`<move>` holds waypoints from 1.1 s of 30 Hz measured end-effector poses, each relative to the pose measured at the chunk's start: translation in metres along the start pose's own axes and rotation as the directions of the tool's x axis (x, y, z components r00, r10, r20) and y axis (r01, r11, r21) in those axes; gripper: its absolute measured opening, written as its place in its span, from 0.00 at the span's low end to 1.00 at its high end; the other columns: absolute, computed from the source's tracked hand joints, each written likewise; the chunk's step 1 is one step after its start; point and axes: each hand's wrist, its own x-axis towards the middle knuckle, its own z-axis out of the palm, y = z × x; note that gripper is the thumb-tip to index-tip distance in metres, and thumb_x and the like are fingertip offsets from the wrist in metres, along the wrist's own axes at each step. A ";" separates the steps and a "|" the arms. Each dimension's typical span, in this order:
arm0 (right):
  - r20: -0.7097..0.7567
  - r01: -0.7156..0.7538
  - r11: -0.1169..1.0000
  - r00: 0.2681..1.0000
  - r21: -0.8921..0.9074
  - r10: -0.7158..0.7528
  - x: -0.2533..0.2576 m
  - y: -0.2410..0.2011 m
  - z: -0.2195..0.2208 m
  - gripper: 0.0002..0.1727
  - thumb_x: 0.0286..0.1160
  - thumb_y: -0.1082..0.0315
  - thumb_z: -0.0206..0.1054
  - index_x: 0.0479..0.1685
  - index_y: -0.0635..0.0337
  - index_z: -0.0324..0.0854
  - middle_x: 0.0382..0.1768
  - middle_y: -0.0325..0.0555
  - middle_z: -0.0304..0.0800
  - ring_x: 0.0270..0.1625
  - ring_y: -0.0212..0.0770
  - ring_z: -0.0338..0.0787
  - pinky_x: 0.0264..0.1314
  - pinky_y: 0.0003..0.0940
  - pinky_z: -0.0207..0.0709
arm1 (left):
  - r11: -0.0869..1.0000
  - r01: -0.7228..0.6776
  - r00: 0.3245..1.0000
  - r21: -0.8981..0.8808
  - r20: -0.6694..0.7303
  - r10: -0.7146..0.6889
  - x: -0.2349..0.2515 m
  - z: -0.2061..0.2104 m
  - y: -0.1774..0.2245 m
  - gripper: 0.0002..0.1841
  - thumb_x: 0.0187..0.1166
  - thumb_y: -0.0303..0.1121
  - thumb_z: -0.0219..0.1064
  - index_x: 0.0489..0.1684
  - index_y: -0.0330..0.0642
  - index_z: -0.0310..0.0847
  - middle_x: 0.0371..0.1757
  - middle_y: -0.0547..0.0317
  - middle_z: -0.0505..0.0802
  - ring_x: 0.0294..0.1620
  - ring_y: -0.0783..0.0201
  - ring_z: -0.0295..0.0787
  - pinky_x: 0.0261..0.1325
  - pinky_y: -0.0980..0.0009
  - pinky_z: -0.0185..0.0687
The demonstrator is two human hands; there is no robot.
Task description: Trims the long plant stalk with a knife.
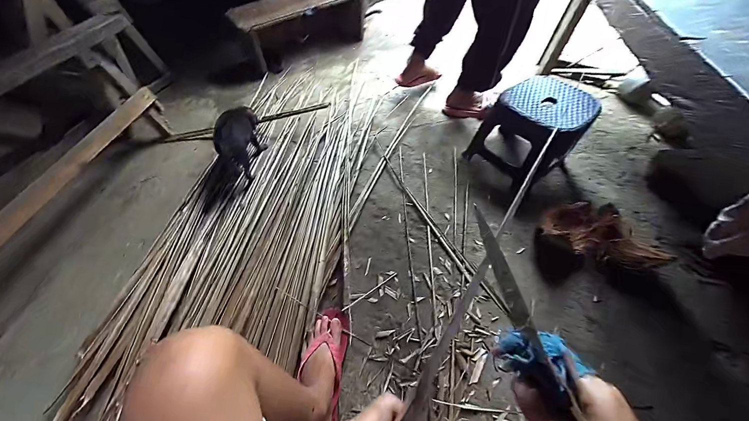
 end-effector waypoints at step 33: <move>-0.577 -0.265 0.894 0.817 -0.361 0.009 0.037 0.032 -0.019 0.19 0.77 0.69 0.59 0.34 0.85 0.81 0.26 0.75 0.82 0.34 0.74 0.86 0.38 0.70 0.73 | 0.868 0.072 0.976 -0.492 0.214 0.041 0.068 0.023 0.091 0.10 0.91 0.23 0.44 0.43 0.41 0.71 0.17 0.71 0.80 0.12 0.85 0.71 0.16 0.91 0.67</move>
